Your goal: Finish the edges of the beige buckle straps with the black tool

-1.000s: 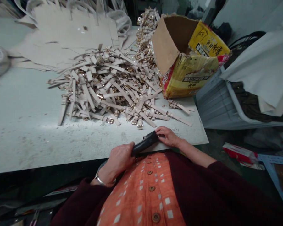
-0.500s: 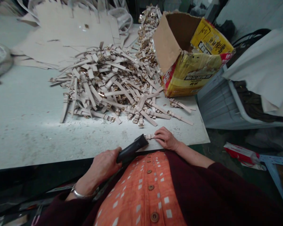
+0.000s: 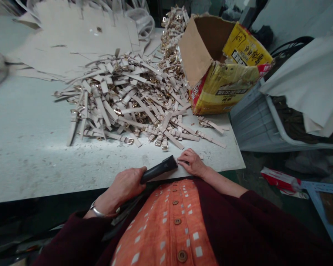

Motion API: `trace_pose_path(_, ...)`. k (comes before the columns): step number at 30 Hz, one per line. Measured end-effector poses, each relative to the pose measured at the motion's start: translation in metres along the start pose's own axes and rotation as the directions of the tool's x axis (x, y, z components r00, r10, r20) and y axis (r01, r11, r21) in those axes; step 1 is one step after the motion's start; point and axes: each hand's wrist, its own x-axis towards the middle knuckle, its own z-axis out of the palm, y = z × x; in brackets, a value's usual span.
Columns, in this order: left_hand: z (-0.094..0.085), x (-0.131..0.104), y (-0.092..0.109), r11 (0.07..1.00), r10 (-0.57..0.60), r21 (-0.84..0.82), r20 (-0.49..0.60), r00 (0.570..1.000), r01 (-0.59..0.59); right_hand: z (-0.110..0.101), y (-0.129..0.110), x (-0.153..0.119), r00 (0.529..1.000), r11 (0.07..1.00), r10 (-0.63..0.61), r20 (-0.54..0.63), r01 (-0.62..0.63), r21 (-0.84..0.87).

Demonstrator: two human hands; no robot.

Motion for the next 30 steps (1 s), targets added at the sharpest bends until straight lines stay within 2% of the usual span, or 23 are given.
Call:
trace_pose_path(5, 0.000, -0.002, -0.010, 0.999, -0.038, 0.023, 0.029, 0.999, 0.037, 0.007, -0.001, 0.000, 0.998, 1.000, 0.003, -0.057, -0.003, 0.003)
trace_pose_path(13, 0.000, 0.001, 0.000, 0.999, -0.036, -0.039, 0.036, 0.999, 0.038, 0.001, -0.011, 0.009, 0.994, 0.991, 0.064, 0.088, -0.053, -0.124)
trace_pose_path(17, 0.006, 0.001, -0.003, 0.998, -0.040, -0.051, 0.022, 0.999, 0.041, 0.005, -0.012, 0.008, 0.990, 0.975, 0.133, 0.039, -0.123, -0.184)
trace_pose_path(22, 0.005, -0.002, -0.003, 0.999, -0.045, -0.021, 0.020, 0.999, 0.045, 0.009, -0.009, 0.005, 0.975, 0.975, 0.208, -0.077, -0.213, -0.069)
trace_pose_path(30, -0.012, -0.014, 0.010, 0.998, -0.035, 0.047, 0.015, 0.999, 0.034, 0.003, -0.003, 0.002, 0.983, 0.982, 0.164, -0.085, -0.154, 0.106)
